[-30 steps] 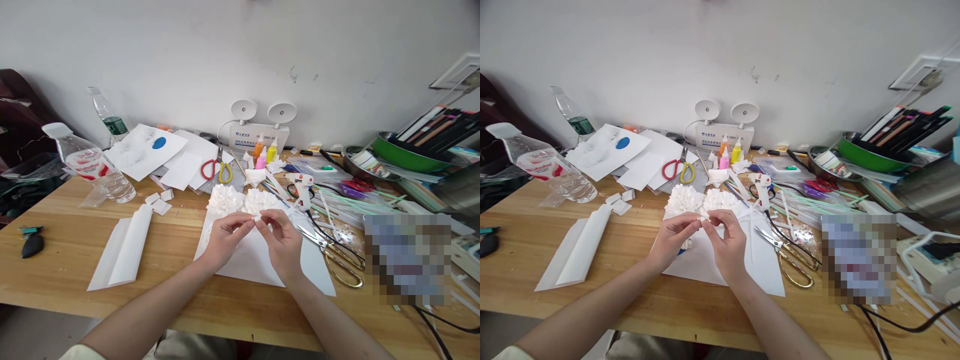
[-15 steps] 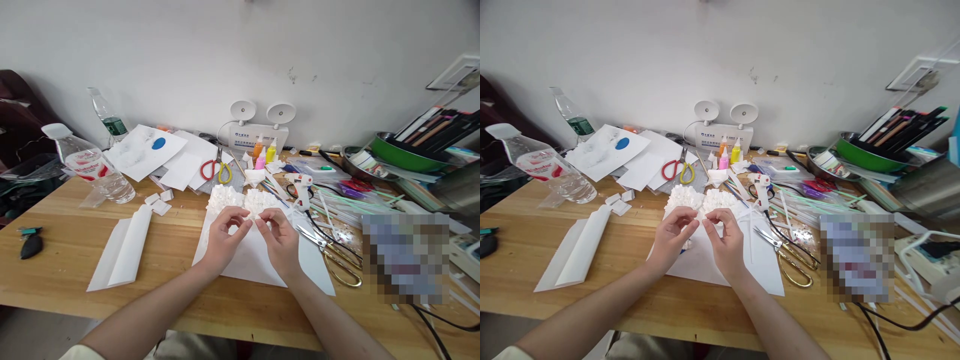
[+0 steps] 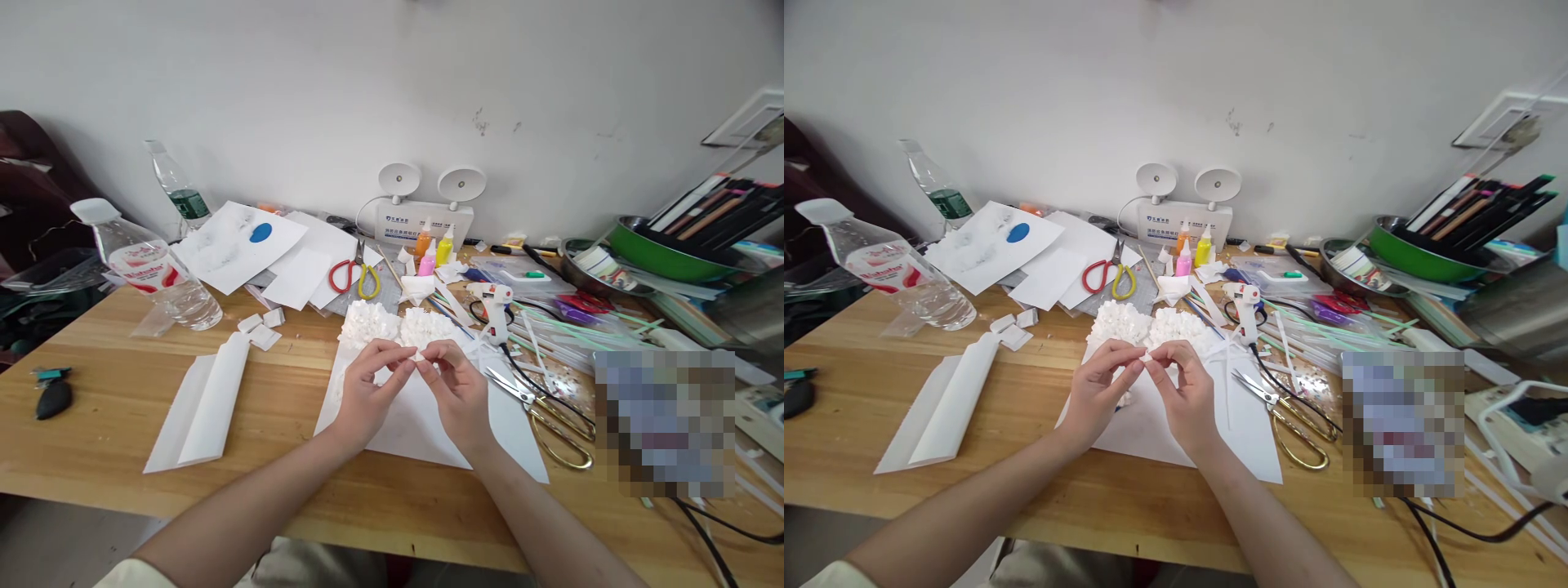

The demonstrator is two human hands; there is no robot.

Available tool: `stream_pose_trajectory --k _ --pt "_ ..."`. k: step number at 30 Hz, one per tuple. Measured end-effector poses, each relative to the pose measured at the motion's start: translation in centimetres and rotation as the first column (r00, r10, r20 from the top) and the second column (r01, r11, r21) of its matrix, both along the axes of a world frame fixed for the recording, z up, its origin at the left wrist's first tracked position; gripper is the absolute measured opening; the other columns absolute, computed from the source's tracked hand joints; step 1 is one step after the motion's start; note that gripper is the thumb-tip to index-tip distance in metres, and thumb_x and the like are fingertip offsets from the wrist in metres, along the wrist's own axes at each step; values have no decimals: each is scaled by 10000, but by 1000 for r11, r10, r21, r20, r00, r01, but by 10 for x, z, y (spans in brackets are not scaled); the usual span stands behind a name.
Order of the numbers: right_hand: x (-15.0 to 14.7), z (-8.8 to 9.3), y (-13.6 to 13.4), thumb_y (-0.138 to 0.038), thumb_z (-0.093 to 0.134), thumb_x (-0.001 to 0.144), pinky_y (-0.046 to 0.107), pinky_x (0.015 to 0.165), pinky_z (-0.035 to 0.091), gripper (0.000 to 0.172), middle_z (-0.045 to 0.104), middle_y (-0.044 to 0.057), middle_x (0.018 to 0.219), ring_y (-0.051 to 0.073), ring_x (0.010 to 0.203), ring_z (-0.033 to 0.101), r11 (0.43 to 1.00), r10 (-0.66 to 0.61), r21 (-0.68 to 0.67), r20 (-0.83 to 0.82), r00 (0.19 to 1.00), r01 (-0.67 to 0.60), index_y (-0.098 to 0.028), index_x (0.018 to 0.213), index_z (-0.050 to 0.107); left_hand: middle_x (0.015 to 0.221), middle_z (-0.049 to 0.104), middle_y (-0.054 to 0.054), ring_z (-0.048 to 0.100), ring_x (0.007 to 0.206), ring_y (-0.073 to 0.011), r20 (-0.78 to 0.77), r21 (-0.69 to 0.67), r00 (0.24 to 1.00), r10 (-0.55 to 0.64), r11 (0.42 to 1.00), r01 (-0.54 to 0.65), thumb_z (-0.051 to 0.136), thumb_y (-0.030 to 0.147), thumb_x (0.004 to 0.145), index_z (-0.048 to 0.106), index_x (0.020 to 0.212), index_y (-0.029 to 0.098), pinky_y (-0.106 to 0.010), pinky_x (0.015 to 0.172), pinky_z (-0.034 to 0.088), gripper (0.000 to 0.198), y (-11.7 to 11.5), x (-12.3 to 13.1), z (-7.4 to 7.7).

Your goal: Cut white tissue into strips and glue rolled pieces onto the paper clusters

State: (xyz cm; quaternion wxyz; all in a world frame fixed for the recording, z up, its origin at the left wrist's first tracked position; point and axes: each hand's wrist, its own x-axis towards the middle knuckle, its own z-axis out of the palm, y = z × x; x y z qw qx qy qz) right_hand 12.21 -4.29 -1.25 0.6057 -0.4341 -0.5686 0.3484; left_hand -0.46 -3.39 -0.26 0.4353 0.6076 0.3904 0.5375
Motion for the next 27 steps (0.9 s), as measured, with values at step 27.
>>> stream_pose_trajectory --k 27 --pt "16 6 8 -314 633 706 277 628 449 125 619 -4 596 130 598 550 968 -57 -251 -154 986 17 -193 701 665 650 539 26 466 618 -74 522 -450 851 -63 827 337 680 271 672 655 687 170 -236 676 363 104 16 -5 4"
